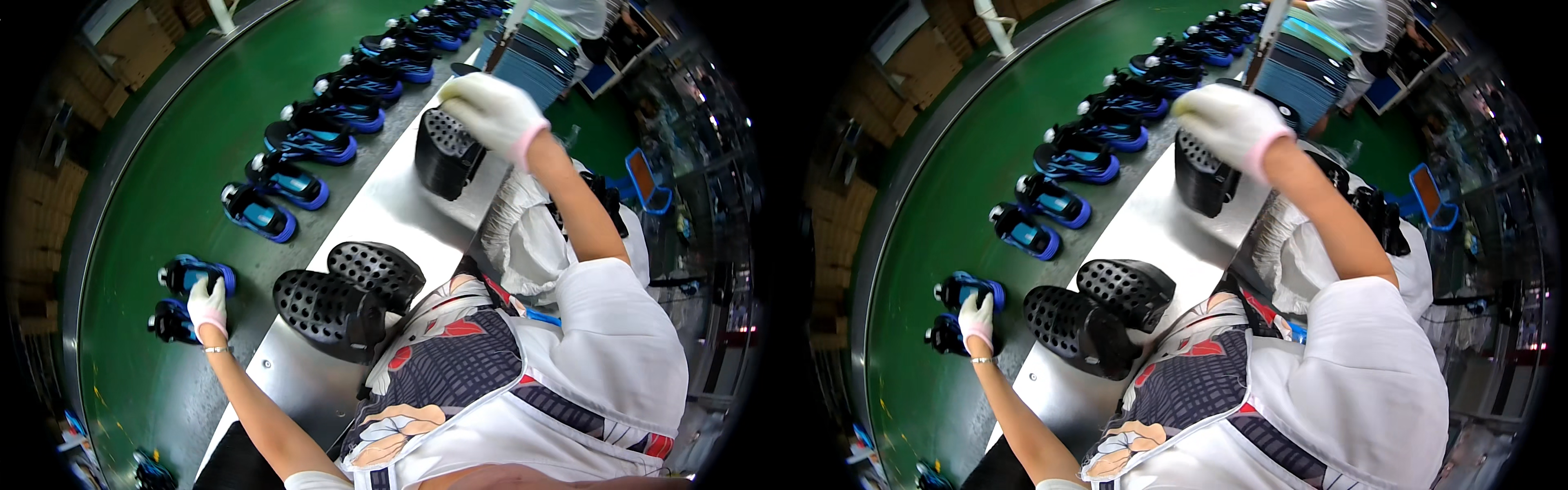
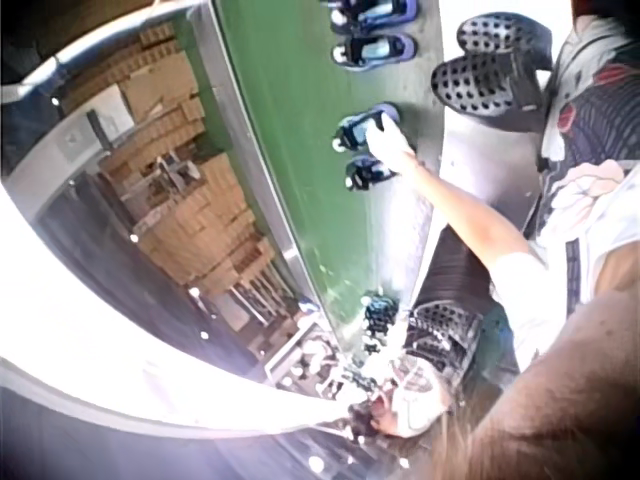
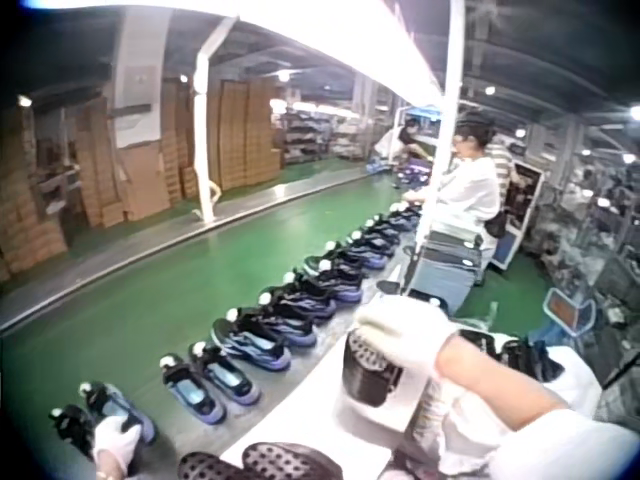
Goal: The person places black plastic components onto blue and black shoes on a conveyor belt and then removes the completed shoes from the belt.
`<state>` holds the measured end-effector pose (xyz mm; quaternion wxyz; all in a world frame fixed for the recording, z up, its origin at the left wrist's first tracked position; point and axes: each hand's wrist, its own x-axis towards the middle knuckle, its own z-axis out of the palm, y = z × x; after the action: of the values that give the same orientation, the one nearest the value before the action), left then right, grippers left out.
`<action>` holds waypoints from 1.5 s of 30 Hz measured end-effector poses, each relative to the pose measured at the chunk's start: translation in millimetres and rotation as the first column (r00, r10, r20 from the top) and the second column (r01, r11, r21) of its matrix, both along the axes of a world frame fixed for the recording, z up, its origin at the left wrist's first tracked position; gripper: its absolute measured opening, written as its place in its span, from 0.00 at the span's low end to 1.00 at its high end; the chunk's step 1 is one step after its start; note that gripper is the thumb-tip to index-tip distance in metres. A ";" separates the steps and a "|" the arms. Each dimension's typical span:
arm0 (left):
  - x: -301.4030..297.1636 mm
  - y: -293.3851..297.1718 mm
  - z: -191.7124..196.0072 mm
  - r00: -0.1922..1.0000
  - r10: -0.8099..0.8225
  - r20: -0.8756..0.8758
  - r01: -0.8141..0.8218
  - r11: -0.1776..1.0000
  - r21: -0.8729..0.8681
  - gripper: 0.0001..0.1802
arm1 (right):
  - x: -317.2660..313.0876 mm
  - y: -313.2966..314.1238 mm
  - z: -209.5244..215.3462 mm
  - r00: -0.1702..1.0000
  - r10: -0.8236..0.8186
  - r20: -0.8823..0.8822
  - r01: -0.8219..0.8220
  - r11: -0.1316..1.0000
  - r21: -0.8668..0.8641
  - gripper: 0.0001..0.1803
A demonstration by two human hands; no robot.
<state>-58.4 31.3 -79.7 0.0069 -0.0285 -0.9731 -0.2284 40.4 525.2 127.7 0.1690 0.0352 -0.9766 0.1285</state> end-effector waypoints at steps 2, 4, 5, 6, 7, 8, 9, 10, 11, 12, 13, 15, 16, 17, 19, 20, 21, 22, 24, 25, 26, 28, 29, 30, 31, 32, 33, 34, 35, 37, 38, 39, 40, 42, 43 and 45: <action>6.2 22.3 5.8 0.994 -0.056 0.096 0.050 0.996 0.068 0.19 | 25.6 49.5 0.8 0.982 -0.190 -0.008 0.190 0.981 0.045 0.10; 16.7 31.9 8.3 0.982 -0.120 0.149 0.103 0.988 0.118 0.18 | 43.8 76.5 -5.1 0.954 -0.289 0.076 0.291 0.956 -0.027 0.11; 21.5 39.6 9.4 0.972 -0.162 0.169 0.139 0.980 0.142 0.18 | 51.6 87.3 -12.8 0.934 -0.338 0.118 0.348 0.934 -0.083 0.12; 23.3 40.4 9.1 0.954 -0.130 0.268 0.096 0.986 0.135 0.18 | 56.4 93.7 -20.6 0.931 -0.335 0.145 0.352 0.930 -0.108 0.12; 27.3 38.5 0.2 0.960 -0.203 0.194 0.166 0.967 0.191 0.19 | 59.0 99.1 -28.6 0.928 -0.331 0.173 0.354 0.926 -0.129 0.13; 28.7 37.5 -6.1 0.957 -0.214 0.197 0.181 0.968 0.171 0.19 | 60.3 104.1 -36.2 0.926 -0.319 0.200 0.344 0.933 -0.104 0.14; 29.3 36.5 -10.5 0.954 -0.223 0.200 0.196 0.970 0.146 0.20 | 61.2 108.9 -47.4 0.944 -0.274 0.186 0.299 0.946 -0.126 0.15; 28.7 29.4 -24.8 0.965 -0.202 0.164 0.176 0.971 0.161 0.20 | 59.3 112.7 -56.0 0.957 -0.222 0.185 0.248 0.959 -0.137 0.16; 27.6 19.5 -36.1 0.967 -0.186 0.177 0.156 0.973 0.173 0.20 | 57.0 115.9 -62.8 0.969 -0.169 0.183 0.197 0.969 -0.148 0.18; 25.0 22.1 -37.7 0.966 -0.179 0.189 0.142 0.971 0.191 0.20 | 55.8 119.0 -66.3 0.973 -0.164 0.164 0.186 0.974 -0.129 0.18; 22.9 24.0 -39.1 0.964 -0.171 0.202 0.128 0.970 0.208 0.20 | 53.7 120.7 -69.3 0.977 -0.157 0.146 0.174 0.979 -0.109 0.18; 26.5 26.8 -36.7 0.966 -0.142 0.216 0.094 0.971 0.221 0.19 | 50.4 126.0 -72.5 0.979 -0.146 0.145 0.159 0.984 -0.083 0.19; 29.8 28.3 -35.0 0.970 -0.131 0.203 0.084 0.970 0.227 0.19 | 49.9 128.7 -73.1 0.977 -0.143 0.161 0.156 0.985 -0.075 0.19; 32.2 30.0 -32.8 0.974 -0.120 0.190 0.074 0.970 0.232 0.18 | 49.4 130.4 -73.5 0.974 -0.139 0.179 0.153 0.986 -0.069 0.19; 33.9 34.5 -28.1 0.975 -0.123 0.184 0.081 0.972 0.221 0.18 | 47.0 132.1 -66.7 0.970 -0.114 0.215 0.133 0.988 -0.079 0.18; 34.4 35.7 -28.0 0.978 -0.119 0.171 0.082 0.974 0.209 0.17 | 45.9 134.3 -65.2 0.966 -0.099 0.237 0.123 0.988 -0.089 0.18; 34.5 39.1 -27.0 0.981 -0.116 0.155 0.084 0.976 0.202 0.17 | 44.4 136.4 -60.9 0.963 -0.086 0.256 0.113 0.989 -0.093 0.18; 35.2 42.7 -25.2 0.982 -0.106 0.160 0.072 0.976 0.205 0.17 | 42.5 136.5 -55.6 0.958 -0.080 0.275 0.107 0.991 -0.081 0.17; 37.1 48.6 -19.4 0.984 -0.080 0.160 0.045 0.976 0.212 0.17 | 41.2 140.3 -51.0 0.954 -0.027 0.299 0.048 0.997 -0.062 0.17; 38.8 47.5 -21.5 0.988 -0.064 0.140 0.036 0.980 0.194 0.17 | 40.0 142.2 -49.4 0.952 0.001 0.307 0.015 0.999 -0.051 0.17; 41.6 45.1 -25.8 0.992 -0.049 0.120 0.027 0.984 0.178 0.17 | 39.6 143.1 -47.6 0.947 0.004 0.322 0.005 1.000 -0.028 0.16; 48.9 41.8 -16.7 0.991 0.011 0.136 -0.032 0.988 0.151 0.18 | 34.6 136.3 -37.0 0.940 0.021 0.341 -0.002 0.998 -0.056 0.16; 51.8 42.9 -14.4 0.994 -0.011 0.110 -0.007 0.986 0.166 0.19 | 38.0 134.3 -35.0 0.941 0.036 0.337 -0.009 0.997 -0.080 0.16; 53.2 43.5 -12.3 0.996 -0.029 0.084 0.013 0.983 0.181 0.19 | 39.4 133.0 -27.2 0.951 0.003 0.309 0.013 0.999 -0.048 0.16; 54.5 44.7 -8.4 0.998 -0.041 0.056 0.030 0.981 0.194 0.19 | 39.6 130.7 -13.7 0.960 -0.026 0.280 0.032 0.999 -0.017 0.16; 55.8 51.1 0.2 0.997 -0.037 0.072 0.023 0.981 0.192 0.20 | 43.4 127.8 -1.9 0.964 -0.052 0.262 0.059 0.998 -0.020 0.17; 57.8 46.0 6.8 0.995 -0.058 0.081 0.044 0.986 0.160 0.22 | 42.4 118.7 6.4 0.973 -0.068 0.220 0.077 0.996 -0.034 0.18; 56.2 41.4 1.2 0.996 -0.093 0.013 0.089 0.983 0.163 0.22 | 43.0 109.1 12.0 0.980 -0.059 0.190 0.075 0.994 -0.078 0.18; 53.7 37.1 -4.1 0.991 -0.125 -0.055 0.132 0.978 0.163 0.22 | 42.1 98.1 18.8 0.986 -0.051 0.159 0.070 0.990 -0.120 0.19; 60.4 44.8 27.9 0.991 -0.091 -0.101 0.106 0.982 0.156 0.23 | 29.4 66.0 27.6 0.993 0.034 0.114 -0.018 0.991 -0.133 0.18; 62.3 47.9 43.7 0.993 -0.030 -0.114 0.051 0.982 0.184 0.22 | 21.2 47.6 29.3 0.991 0.087 0.102 -0.072 0.987 -0.143 0.18; 64.3 50.8 57.0 0.991 0.040 -0.127 -0.012 0.977 0.215 0.21 | 10.4 27.2 29.2 0.982 0.169 0.083 -0.155 0.976 -0.151 0.18; 65.4 47.9 67.0 0.990 0.047 -0.136 -0.005 0.955 0.296 0.22 | -1.2 2.4 24.6 0.964 0.259 0.067 -0.245 0.955 -0.170 0.18; 71.2 52.5 89.4 0.999 0.041 -0.036 -0.008 0.764 0.646 0.24 | -19.5 -44.5 21.3 0.897 0.435 0.076 -0.413 0.888 -0.202 0.20; 74.9 62.5 98.3 0.998 -0.003 0.058 -0.048 0.519 0.854 0.26 | -28.6 -69.5 15.7 0.856 0.509 0.087 -0.477 0.845 -0.243 0.21; 82.4 67.8 118.8 0.983 -0.184 0.018 0.041 0.314 0.949 0.33 | -41.6 -120.1 14.6 0.708 0.703 0.064 -0.664 0.694 -0.278 0.21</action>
<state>24.0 99.2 39.1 -0.0534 -0.0729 -0.6520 -0.7528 -1.3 405.1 142.3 0.0303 0.3658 -0.8808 0.2990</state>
